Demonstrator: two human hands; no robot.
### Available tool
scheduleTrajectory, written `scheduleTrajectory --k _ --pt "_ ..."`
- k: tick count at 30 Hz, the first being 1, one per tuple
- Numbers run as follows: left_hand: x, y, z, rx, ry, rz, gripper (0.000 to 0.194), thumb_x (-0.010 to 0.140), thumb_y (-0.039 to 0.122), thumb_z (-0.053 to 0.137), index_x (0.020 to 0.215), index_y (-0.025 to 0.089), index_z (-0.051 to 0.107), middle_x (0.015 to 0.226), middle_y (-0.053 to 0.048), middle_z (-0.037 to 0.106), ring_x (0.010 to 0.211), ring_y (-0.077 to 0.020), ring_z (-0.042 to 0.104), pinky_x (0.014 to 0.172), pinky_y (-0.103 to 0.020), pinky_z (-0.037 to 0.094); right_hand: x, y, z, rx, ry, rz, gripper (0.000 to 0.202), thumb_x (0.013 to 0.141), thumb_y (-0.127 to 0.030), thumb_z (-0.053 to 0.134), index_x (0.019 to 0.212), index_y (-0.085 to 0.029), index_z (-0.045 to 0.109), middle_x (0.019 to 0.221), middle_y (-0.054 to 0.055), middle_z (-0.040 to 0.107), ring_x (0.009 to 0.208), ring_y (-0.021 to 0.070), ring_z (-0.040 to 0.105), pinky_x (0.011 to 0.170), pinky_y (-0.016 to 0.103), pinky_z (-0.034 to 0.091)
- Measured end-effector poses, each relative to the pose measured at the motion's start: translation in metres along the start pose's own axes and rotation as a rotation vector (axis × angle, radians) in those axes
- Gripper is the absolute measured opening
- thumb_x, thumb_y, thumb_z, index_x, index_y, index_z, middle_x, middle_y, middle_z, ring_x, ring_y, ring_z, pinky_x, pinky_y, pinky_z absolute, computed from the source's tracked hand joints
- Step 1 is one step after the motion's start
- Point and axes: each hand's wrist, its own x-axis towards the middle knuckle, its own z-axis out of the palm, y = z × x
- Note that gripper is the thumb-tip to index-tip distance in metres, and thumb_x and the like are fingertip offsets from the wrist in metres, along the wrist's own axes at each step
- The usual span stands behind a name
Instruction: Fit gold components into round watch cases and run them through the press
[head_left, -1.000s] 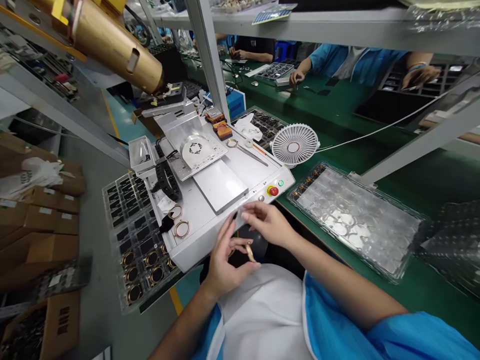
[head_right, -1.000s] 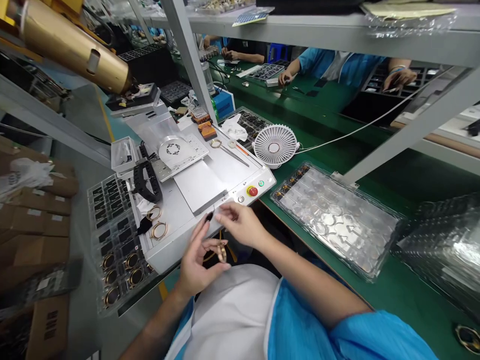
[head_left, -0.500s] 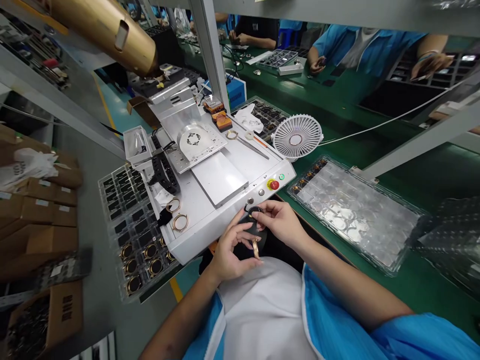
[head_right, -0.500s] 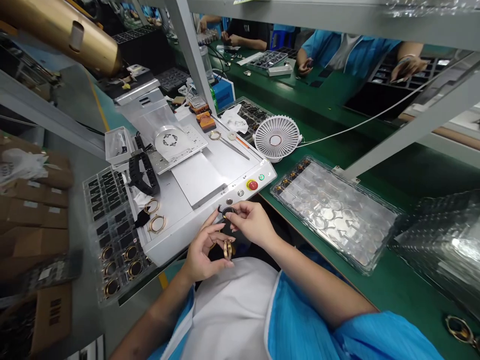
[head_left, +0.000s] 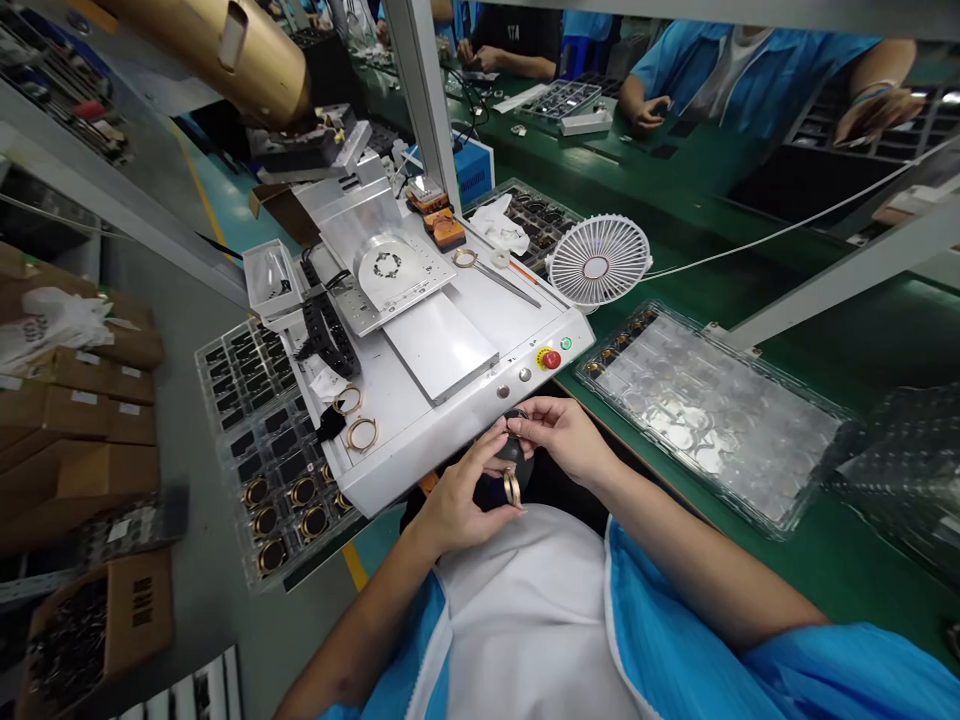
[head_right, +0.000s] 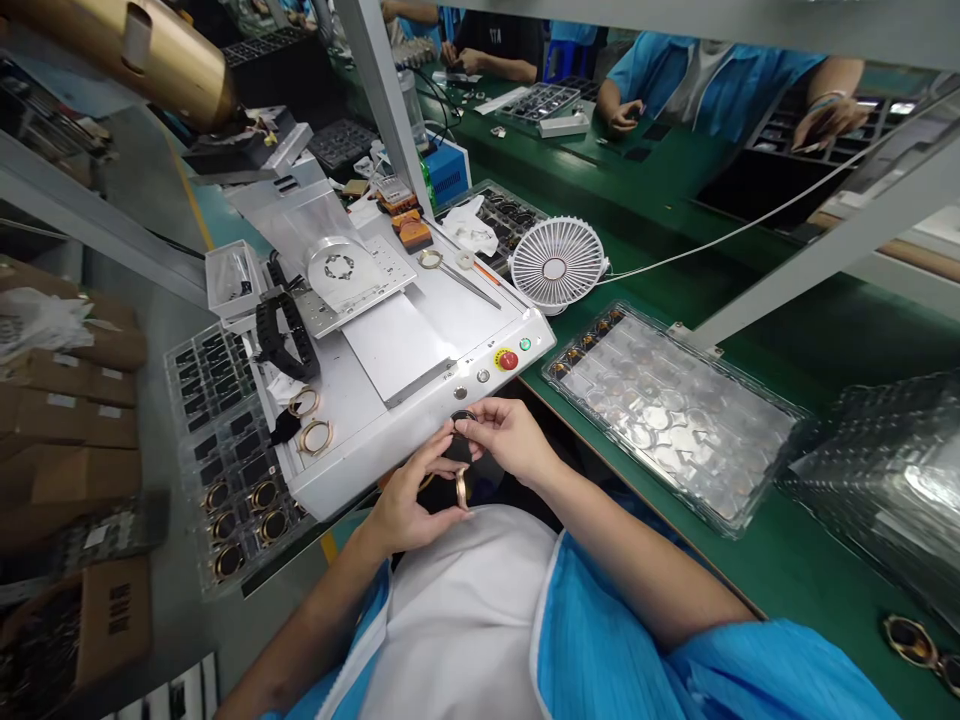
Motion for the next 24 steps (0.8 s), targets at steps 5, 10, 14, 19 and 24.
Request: scheduleTrajectory --k 5,10,14,19,24 --pt "0.0 -0.007 0.002 -0.468 0.258 -0.066 0.067 0.076 0.024 0.09 0.137 0.025 0.061 0.132 -0.016 0.072 0.116 -0.0296 0.074 0.099 -0.044 0.059 -0.004 -0.003 0.001 0.028 -0.056 0.084 0.041 0.062 -0.047 0.096 0.068 -0.016 0.068 0.065 -0.002 0.065 0.056 0.0089 0.057 0.05 0.02 0.048" --pt "0.002 -0.015 0.004 -0.666 0.443 -0.123 0.054 0.068 0.033 0.096 0.116 0.024 0.073 0.12 -0.01 0.079 0.109 -0.0249 0.076 0.101 -0.04 0.059 -0.012 -0.003 0.016 0.082 -0.126 0.248 0.044 0.054 -0.04 0.098 0.065 -0.016 0.064 0.067 -0.001 0.07 0.061 0.0104 0.063 0.06 0.024 0.055" --pt "-0.002 -0.017 0.008 -0.67 0.429 -0.151 0.059 0.064 0.029 0.098 0.118 0.026 0.074 0.12 -0.01 0.079 0.107 -0.0273 0.077 0.094 -0.041 0.063 -0.018 0.001 0.032 0.115 -0.056 0.209 0.043 0.052 -0.03 0.097 0.068 -0.018 0.059 0.061 -0.004 0.067 0.055 0.0084 0.06 0.054 0.02 0.048" --pt "-0.007 -0.022 0.009 -0.615 0.452 -0.107 0.06 0.062 0.025 0.099 0.117 0.027 0.077 0.118 -0.01 0.08 0.107 -0.0274 0.078 0.093 -0.04 0.064 -0.021 -0.001 0.043 0.055 -0.032 0.105 0.037 0.055 -0.018 0.086 0.073 -0.021 0.054 0.06 -0.008 0.063 0.053 0.008 0.056 0.052 0.021 0.044" --pt "-0.005 -0.029 0.01 -0.544 0.498 -0.016 0.062 0.056 0.028 0.102 0.114 0.031 0.079 0.112 -0.007 0.082 0.099 -0.0239 0.08 0.086 -0.031 0.066 -0.023 -0.005 0.048 -0.042 -0.05 0.081 0.034 0.059 -0.017 0.077 0.079 -0.022 0.05 0.06 -0.009 0.061 0.052 0.0082 0.056 0.051 0.02 0.043"
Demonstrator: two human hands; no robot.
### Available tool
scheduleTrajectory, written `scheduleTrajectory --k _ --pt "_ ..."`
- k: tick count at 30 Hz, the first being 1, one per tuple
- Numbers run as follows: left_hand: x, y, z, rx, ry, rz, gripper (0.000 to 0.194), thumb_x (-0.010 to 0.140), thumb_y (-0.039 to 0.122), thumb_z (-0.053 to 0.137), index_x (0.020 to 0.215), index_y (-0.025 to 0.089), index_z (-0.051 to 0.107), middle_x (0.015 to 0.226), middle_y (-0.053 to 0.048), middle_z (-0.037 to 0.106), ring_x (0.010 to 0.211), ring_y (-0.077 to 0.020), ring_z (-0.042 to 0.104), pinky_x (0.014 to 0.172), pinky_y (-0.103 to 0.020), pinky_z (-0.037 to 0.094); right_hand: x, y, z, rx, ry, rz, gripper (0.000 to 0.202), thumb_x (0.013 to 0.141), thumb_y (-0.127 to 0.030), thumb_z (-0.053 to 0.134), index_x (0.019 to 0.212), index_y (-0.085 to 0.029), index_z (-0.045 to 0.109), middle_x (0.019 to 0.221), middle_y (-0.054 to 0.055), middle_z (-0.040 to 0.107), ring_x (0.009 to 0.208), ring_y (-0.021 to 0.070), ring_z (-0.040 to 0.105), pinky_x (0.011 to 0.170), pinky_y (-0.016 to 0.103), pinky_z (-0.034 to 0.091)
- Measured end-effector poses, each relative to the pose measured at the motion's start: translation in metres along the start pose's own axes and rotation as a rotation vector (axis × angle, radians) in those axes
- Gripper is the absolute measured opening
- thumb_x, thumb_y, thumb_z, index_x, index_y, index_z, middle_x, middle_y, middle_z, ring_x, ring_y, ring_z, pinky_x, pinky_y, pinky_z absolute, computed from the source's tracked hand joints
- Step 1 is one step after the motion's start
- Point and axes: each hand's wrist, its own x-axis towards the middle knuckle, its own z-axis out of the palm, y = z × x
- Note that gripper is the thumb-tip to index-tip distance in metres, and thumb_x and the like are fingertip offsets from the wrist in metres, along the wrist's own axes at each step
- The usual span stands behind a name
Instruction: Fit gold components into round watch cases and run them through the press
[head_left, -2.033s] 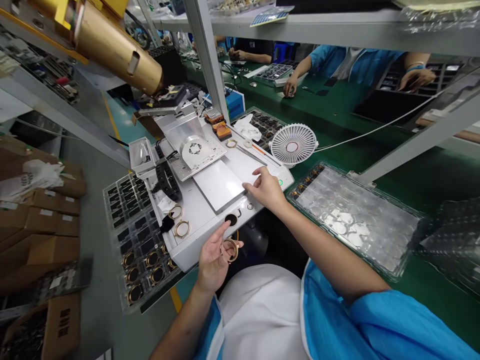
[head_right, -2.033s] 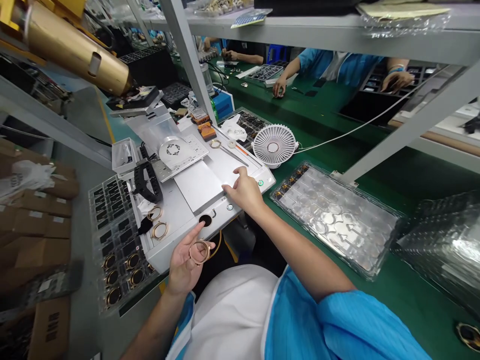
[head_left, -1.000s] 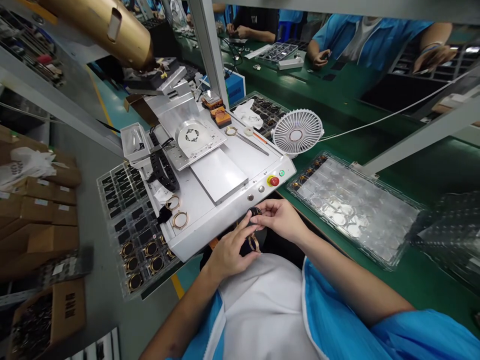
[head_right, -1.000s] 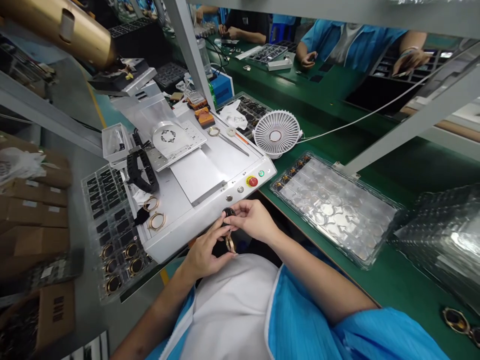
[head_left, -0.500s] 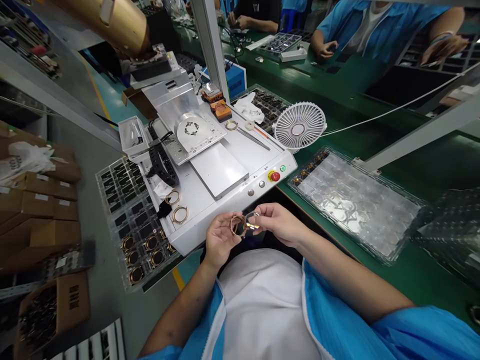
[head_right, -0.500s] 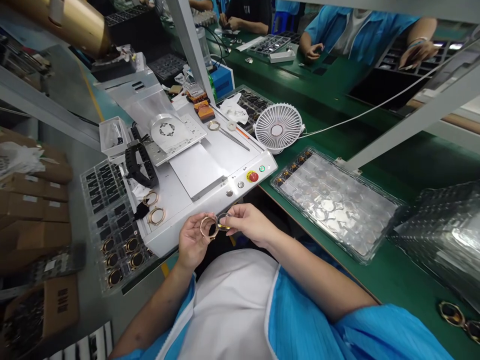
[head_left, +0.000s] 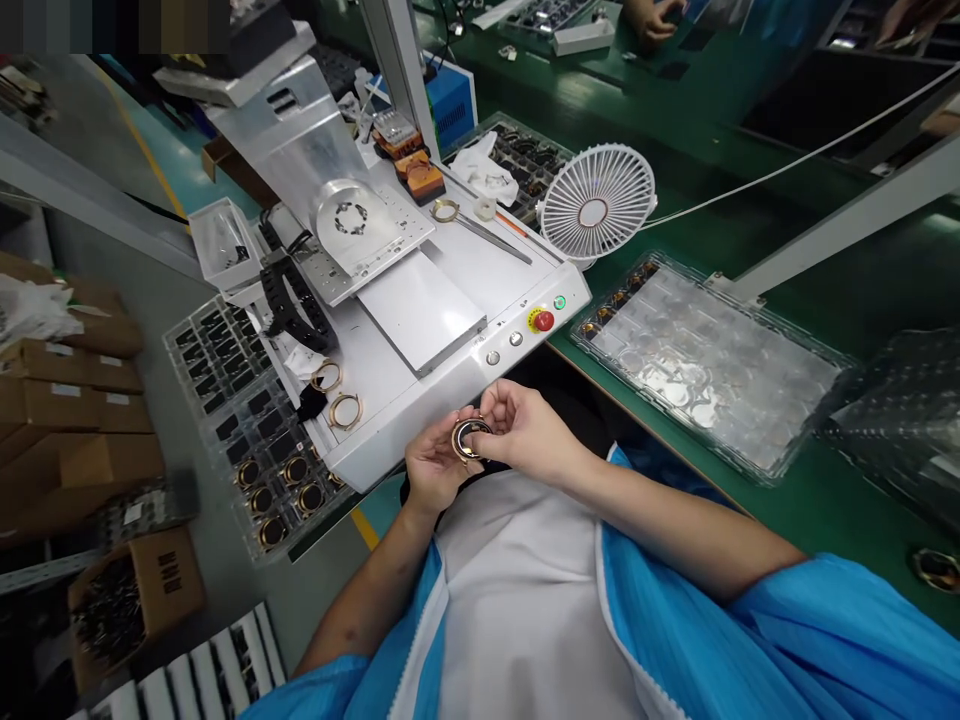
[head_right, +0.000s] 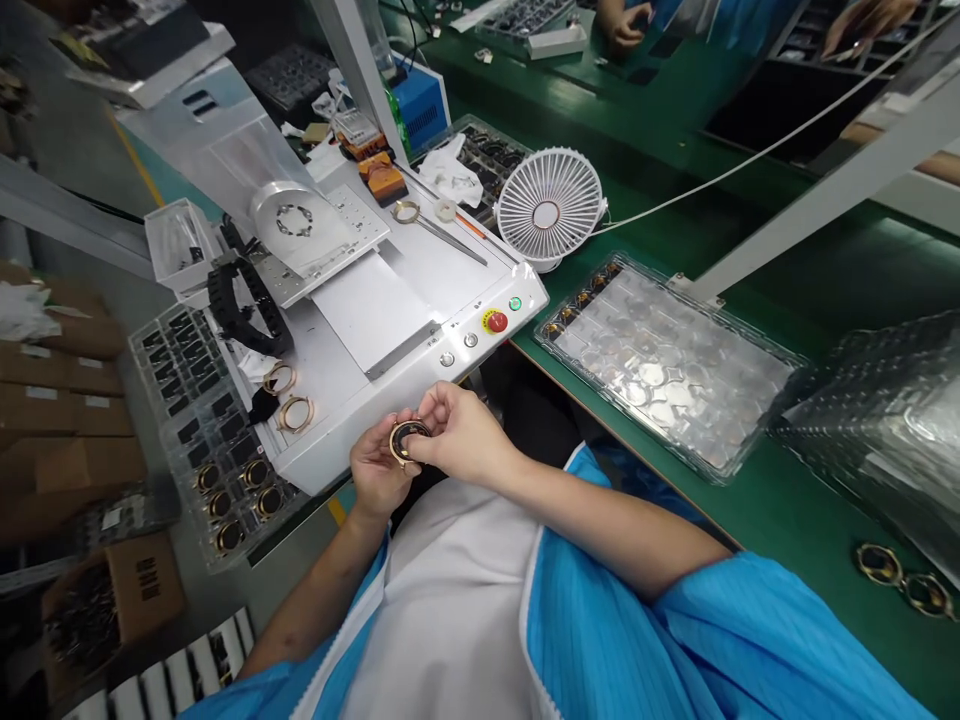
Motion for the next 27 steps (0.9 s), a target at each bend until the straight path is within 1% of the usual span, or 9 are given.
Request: scheduleTrajectory --k 6,11,16,22,27 --pt "0.0008 -0.003 -0.0014 0.029 0.014 0.046 0.063 0.054 0.03 0.103 0.113 0.032 0.08 0.111 -0.006 0.082 0.095 -0.0235 0.081 0.084 -0.03 0.067 0.0015 0.0042 -0.0004 -0.014 -0.047 0.0 0.034 0.062 -0.02 0.075 0.083 -0.022 0.048 0.063 -0.008 0.064 0.053 0.0099 0.06 0.051 0.02 0.044" --pt "0.0008 -0.0022 -0.001 0.039 -0.025 0.076 0.062 0.061 0.029 0.1 0.118 0.037 0.078 0.115 -0.003 0.081 0.1 -0.0219 0.08 0.087 -0.029 0.067 0.002 0.0061 -0.0015 -0.014 -0.057 -0.013 0.034 0.065 -0.021 0.075 0.085 -0.023 0.047 0.063 -0.008 0.064 0.054 0.0109 0.062 0.051 0.021 0.044" --pt "0.0009 -0.003 -0.0007 0.054 0.012 0.061 0.061 0.057 0.034 0.101 0.114 0.038 0.079 0.111 -0.002 0.082 0.097 -0.0214 0.081 0.086 -0.029 0.067 0.0033 0.0048 -0.0018 -0.016 -0.058 -0.002 0.035 0.064 -0.016 0.074 0.083 -0.023 0.046 0.062 -0.009 0.062 0.054 0.0097 0.06 0.052 0.02 0.044" --pt "-0.001 -0.0077 -0.0044 0.083 0.015 0.043 0.062 0.057 0.04 0.101 0.115 0.038 0.079 0.113 -0.002 0.082 0.097 -0.0218 0.081 0.086 -0.03 0.067 0.0051 0.0061 -0.0049 -0.039 -0.059 -0.003 0.035 0.064 -0.015 0.077 0.083 -0.022 0.048 0.063 -0.008 0.061 0.055 0.0105 0.059 0.051 0.02 0.043" --pt "-0.0019 -0.0086 -0.004 0.048 0.01 0.044 0.062 0.059 0.037 0.101 0.116 0.039 0.078 0.115 -0.002 0.081 0.101 -0.0208 0.08 0.089 -0.029 0.066 0.006 0.0079 -0.0058 -0.051 -0.047 -0.007 0.036 0.065 -0.012 0.079 0.083 -0.022 0.049 0.064 -0.008 0.062 0.057 0.0105 0.061 0.053 0.02 0.045"
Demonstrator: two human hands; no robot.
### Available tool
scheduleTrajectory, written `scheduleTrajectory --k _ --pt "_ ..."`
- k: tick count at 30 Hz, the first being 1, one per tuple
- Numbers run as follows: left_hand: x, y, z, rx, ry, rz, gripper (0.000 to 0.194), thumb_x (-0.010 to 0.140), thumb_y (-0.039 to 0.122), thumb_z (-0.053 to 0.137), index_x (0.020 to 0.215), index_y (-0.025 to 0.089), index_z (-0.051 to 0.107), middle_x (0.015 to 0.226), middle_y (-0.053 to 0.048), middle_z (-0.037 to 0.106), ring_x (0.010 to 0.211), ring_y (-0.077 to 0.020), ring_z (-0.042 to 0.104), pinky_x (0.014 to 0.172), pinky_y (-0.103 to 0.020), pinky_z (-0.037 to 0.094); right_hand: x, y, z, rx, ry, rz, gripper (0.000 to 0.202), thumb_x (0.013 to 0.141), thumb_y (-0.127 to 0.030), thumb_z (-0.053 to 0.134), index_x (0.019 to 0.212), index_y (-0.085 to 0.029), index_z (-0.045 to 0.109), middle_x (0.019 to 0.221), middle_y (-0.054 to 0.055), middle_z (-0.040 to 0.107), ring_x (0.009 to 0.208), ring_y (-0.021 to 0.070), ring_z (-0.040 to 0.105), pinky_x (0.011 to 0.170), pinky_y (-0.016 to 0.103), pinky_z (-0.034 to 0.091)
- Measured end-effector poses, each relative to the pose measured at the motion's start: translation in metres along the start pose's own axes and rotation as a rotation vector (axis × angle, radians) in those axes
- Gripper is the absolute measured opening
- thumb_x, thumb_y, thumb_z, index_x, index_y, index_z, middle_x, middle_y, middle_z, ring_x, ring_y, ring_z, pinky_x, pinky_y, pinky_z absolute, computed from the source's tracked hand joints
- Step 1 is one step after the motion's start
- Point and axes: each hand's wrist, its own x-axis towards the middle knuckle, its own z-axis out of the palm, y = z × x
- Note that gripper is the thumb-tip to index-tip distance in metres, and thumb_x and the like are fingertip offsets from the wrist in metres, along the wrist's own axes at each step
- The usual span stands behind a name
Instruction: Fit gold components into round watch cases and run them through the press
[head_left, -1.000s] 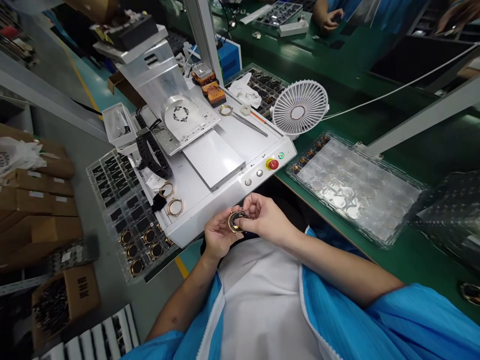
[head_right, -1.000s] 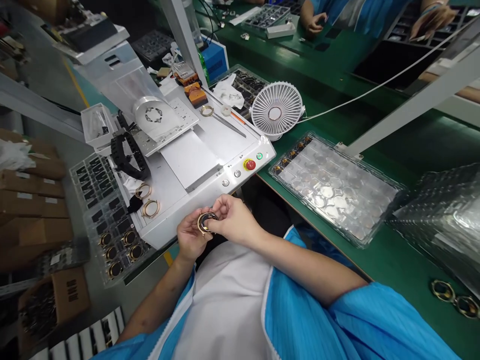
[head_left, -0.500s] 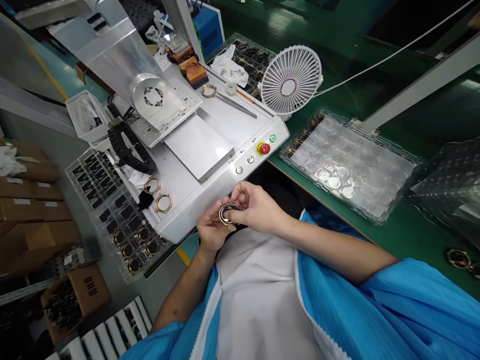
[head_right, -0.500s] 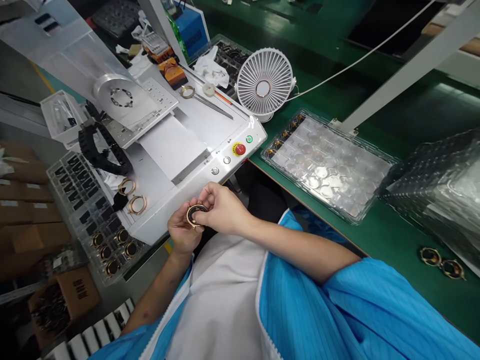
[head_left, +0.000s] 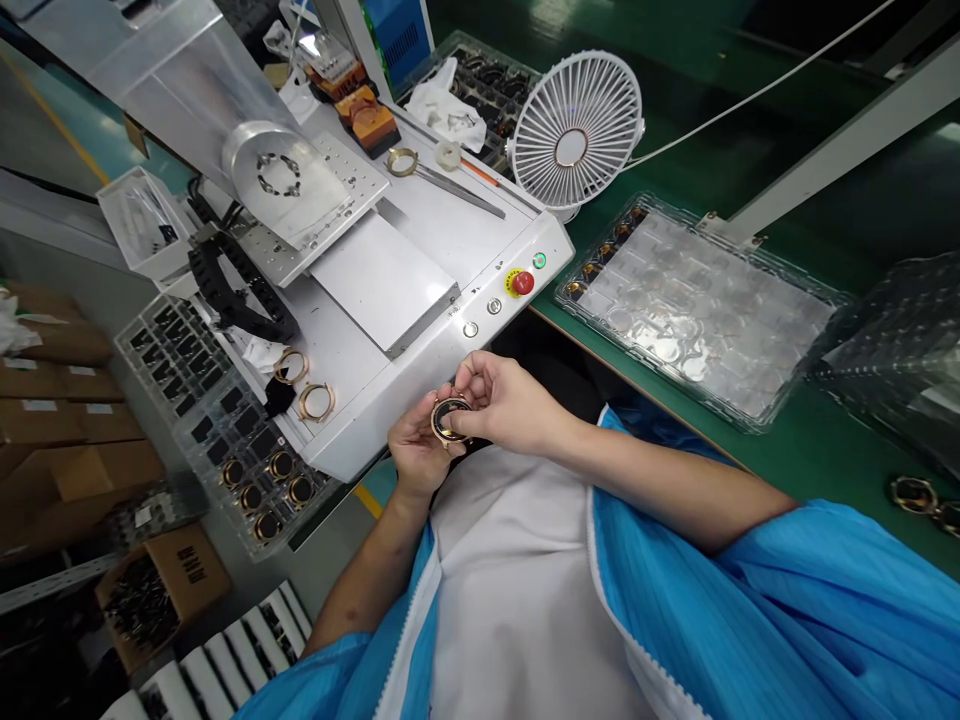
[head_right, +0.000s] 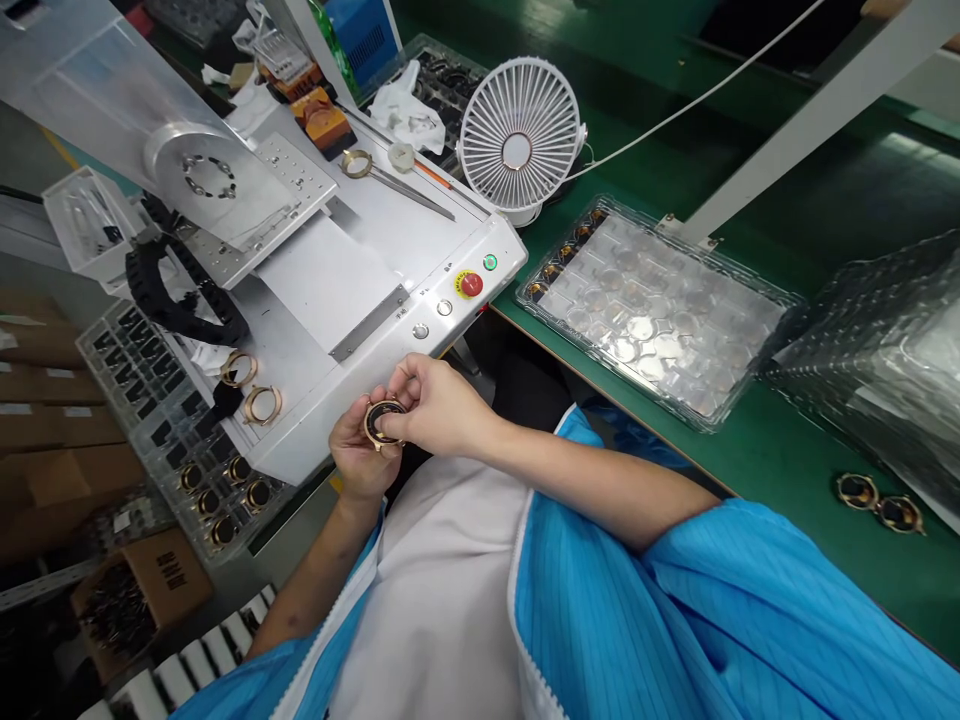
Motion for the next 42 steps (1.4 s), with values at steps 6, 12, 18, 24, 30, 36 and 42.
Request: scheduleTrajectory --k 6,12,18,24,30,36,42 --pt "0.0 0.001 0.003 0.004 0.1 -0.011 0.061 0.054 0.04 0.102 0.111 0.034 0.08 0.111 -0.003 0.082 0.1 -0.0226 0.08 0.092 -0.032 0.066 0.002 -0.007 -0.004 0.015 -0.005 0.107 0.051 0.06 -0.016 0.095 0.084 -0.021 0.05 0.059 -0.008 0.065 0.051 0.0105 0.062 0.048 0.019 0.051" --pt "-0.004 0.0 0.005 0.039 0.05 0.011 0.058 0.059 0.034 0.101 0.113 0.035 0.08 0.113 -0.004 0.082 0.099 -0.0245 0.08 0.09 -0.036 0.067 0.004 -0.007 -0.011 -0.036 -0.111 0.291 0.052 0.06 -0.039 0.1 0.067 -0.017 0.053 0.052 0.0 0.067 0.043 0.0116 0.062 0.039 0.019 0.054" --pt "-0.004 0.007 0.01 0.108 0.04 0.015 0.053 0.065 0.033 0.098 0.115 0.033 0.08 0.113 -0.006 0.081 0.102 -0.027 0.08 0.089 -0.036 0.068 0.006 0.004 -0.01 0.085 -0.131 0.226 0.064 0.049 -0.053 0.1 0.063 -0.018 0.049 0.047 -0.001 0.065 0.037 0.0116 0.059 0.034 0.018 0.05" --pt "-0.003 0.011 0.006 0.144 0.123 0.001 0.053 0.066 0.035 0.097 0.116 0.029 0.08 0.114 -0.008 0.081 0.104 -0.0279 0.079 0.09 -0.038 0.067 0.014 0.007 -0.005 0.005 -0.109 0.15 0.061 0.052 -0.055 0.099 0.07 -0.017 0.055 0.05 -0.002 0.066 0.041 0.0117 0.062 0.039 0.02 0.054" --pt "0.002 0.027 0.003 0.076 0.072 -0.026 0.047 0.083 0.037 0.085 0.128 0.028 0.074 0.125 -0.012 0.077 0.112 -0.0307 0.076 0.096 -0.044 0.065 0.057 -0.029 -0.029 -0.091 0.156 0.042 0.057 0.066 -0.048 0.098 0.09 -0.02 0.055 0.052 -0.004 0.065 0.038 0.0117 0.057 0.033 0.02 0.049" --pt "0.011 0.04 0.003 0.222 0.004 0.11 0.073 0.073 0.018 0.092 0.139 0.031 0.065 0.119 -0.009 0.078 0.09 -0.0189 0.079 0.077 -0.028 0.066 0.082 -0.058 -0.043 -0.109 0.316 -0.043 0.036 0.09 -0.035 0.081 0.077 -0.02 0.051 0.048 -0.004 0.059 0.033 0.0081 0.046 0.034 0.02 0.041" --pt "0.009 0.041 0.01 0.496 0.013 0.246 0.091 0.072 0.014 0.092 0.153 0.026 0.051 0.125 -0.014 0.077 0.105 -0.0229 0.078 0.088 -0.031 0.066 0.039 -0.039 -0.027 -0.137 0.107 -0.115 0.044 0.072 -0.047 0.09 0.072 -0.018 0.058 0.051 -0.003 0.062 0.036 0.0082 0.05 0.037 0.019 0.039"
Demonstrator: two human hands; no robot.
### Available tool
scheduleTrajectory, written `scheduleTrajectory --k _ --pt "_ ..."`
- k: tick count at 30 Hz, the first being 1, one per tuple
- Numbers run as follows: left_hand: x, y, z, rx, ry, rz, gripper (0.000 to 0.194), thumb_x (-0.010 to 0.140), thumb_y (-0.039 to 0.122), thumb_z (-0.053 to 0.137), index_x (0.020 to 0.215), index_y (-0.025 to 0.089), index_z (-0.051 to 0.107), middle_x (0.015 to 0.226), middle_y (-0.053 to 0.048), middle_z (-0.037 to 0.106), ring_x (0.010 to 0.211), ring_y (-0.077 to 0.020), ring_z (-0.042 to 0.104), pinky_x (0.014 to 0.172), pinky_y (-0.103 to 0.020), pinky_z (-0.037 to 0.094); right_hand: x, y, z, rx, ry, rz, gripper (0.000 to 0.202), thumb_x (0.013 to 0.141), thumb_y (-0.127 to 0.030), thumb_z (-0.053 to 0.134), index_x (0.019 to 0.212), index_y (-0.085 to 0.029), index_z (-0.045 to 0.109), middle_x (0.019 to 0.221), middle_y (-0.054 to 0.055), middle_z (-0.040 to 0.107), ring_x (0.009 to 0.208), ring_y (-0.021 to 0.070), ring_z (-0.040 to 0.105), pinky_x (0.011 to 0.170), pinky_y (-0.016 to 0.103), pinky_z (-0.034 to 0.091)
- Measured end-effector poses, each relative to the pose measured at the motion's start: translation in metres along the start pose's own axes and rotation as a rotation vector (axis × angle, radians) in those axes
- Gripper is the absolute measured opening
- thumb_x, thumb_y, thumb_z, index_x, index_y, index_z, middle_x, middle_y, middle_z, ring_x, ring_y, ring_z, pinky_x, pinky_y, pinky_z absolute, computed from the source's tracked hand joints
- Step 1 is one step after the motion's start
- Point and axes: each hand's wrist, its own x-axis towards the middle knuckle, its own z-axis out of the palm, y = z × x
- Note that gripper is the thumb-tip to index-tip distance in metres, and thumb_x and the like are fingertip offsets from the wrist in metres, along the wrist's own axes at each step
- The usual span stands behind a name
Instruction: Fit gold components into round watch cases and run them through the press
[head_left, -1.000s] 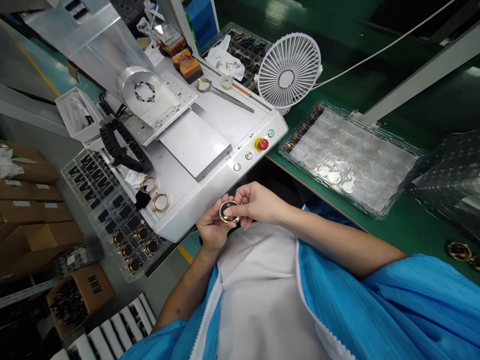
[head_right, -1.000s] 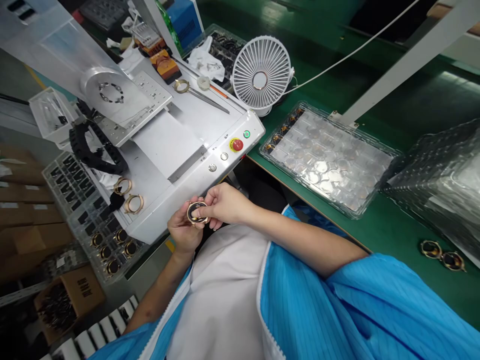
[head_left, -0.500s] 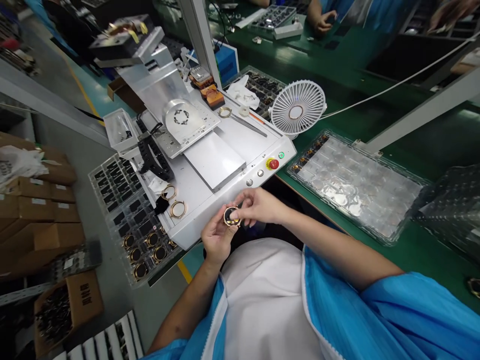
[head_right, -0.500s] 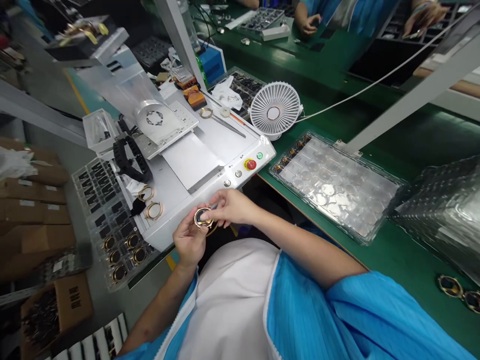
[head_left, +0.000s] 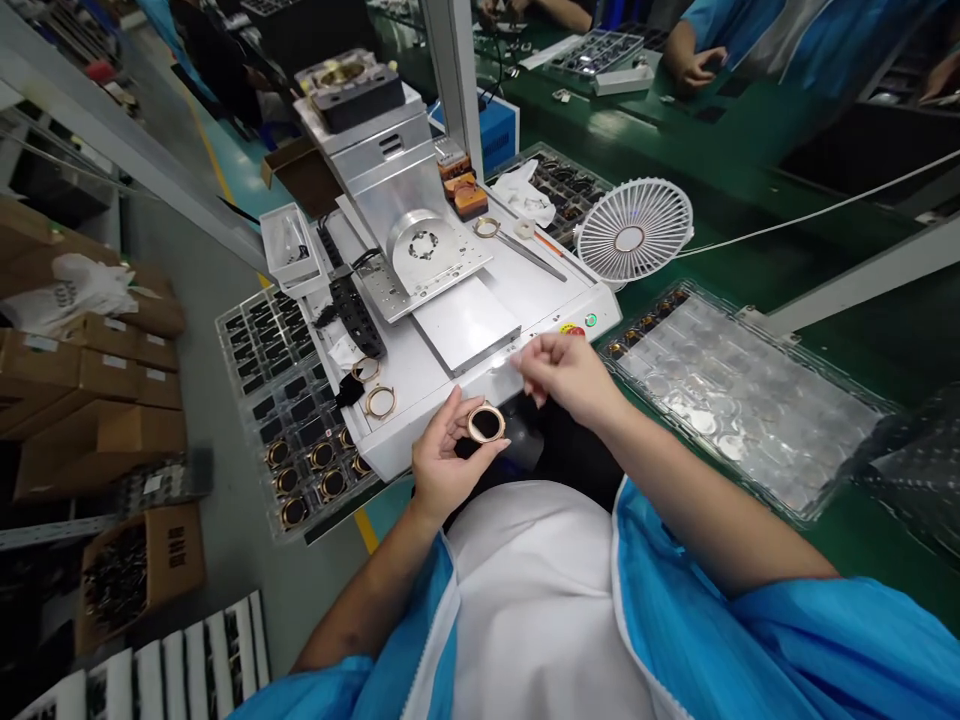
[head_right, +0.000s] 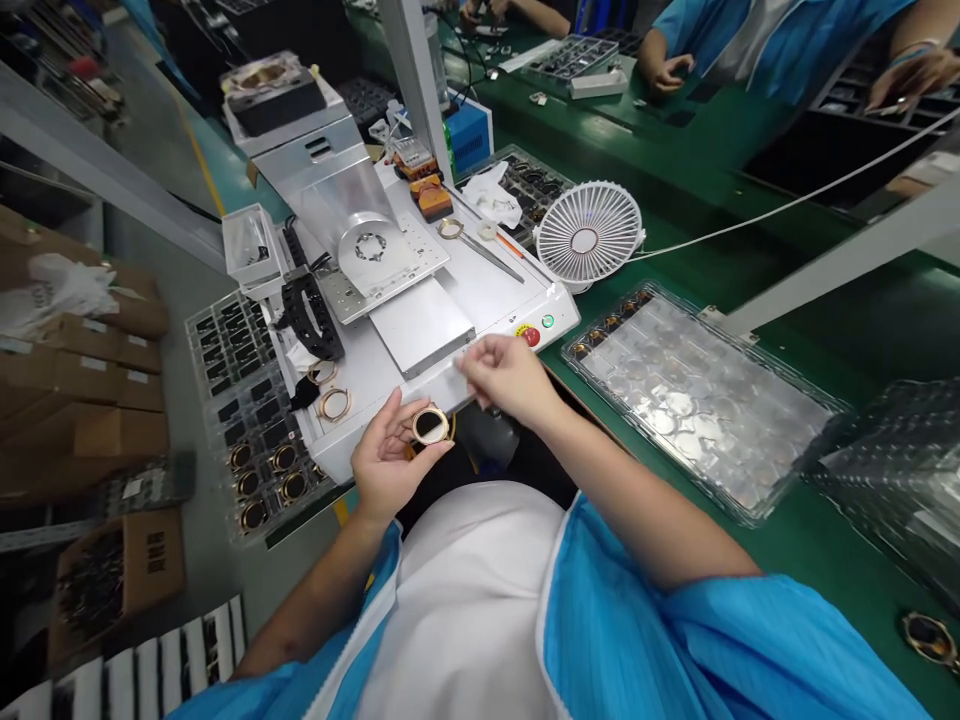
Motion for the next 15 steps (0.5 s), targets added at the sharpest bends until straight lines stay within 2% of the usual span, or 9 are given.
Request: scheduleTrajectory --k 2,4,8,15 --pt "-0.001 0.001 0.002 0.057 -0.014 -0.004 0.089 0.075 0.016 0.09 0.154 0.024 0.049 0.127 -0.015 0.076 0.107 -0.0236 0.078 0.093 -0.033 0.065 -0.02 0.009 0.006 -0.022 -0.168 0.063 0.044 0.069 -0.049 0.091 0.073 -0.017 0.061 0.053 -0.002 0.065 0.038 0.0095 0.053 0.037 0.019 0.041" --pt "-0.002 0.002 0.004 0.073 -0.027 0.006 0.086 0.078 0.015 0.087 0.154 0.024 0.049 0.128 -0.015 0.076 0.109 -0.0236 0.078 0.094 -0.033 0.065 -0.034 0.017 0.012 -0.04 -0.231 0.1 0.04 0.07 -0.046 0.089 0.073 -0.017 0.061 0.054 -0.001 0.066 0.039 0.0099 0.055 0.038 0.019 0.042" --pt "-0.003 0.002 0.005 0.086 -0.029 0.011 0.082 0.079 0.015 0.086 0.152 0.022 0.051 0.128 -0.015 0.076 0.111 -0.0249 0.077 0.093 -0.034 0.066 -0.042 0.022 0.016 -0.073 -0.179 0.099 0.033 0.073 -0.039 0.085 0.073 -0.018 0.06 0.056 -0.001 0.067 0.04 0.0101 0.057 0.037 0.018 0.042" --pt "-0.006 0.004 0.006 0.095 0.003 0.018 0.077 0.078 0.014 0.086 0.148 0.022 0.056 0.126 -0.014 0.077 0.11 -0.0254 0.077 0.093 -0.035 0.066 -0.04 0.021 0.017 -0.068 -0.185 0.121 0.028 0.075 -0.034 0.08 0.074 -0.018 0.057 0.056 -0.002 0.066 0.038 0.0095 0.055 0.036 0.017 0.042"
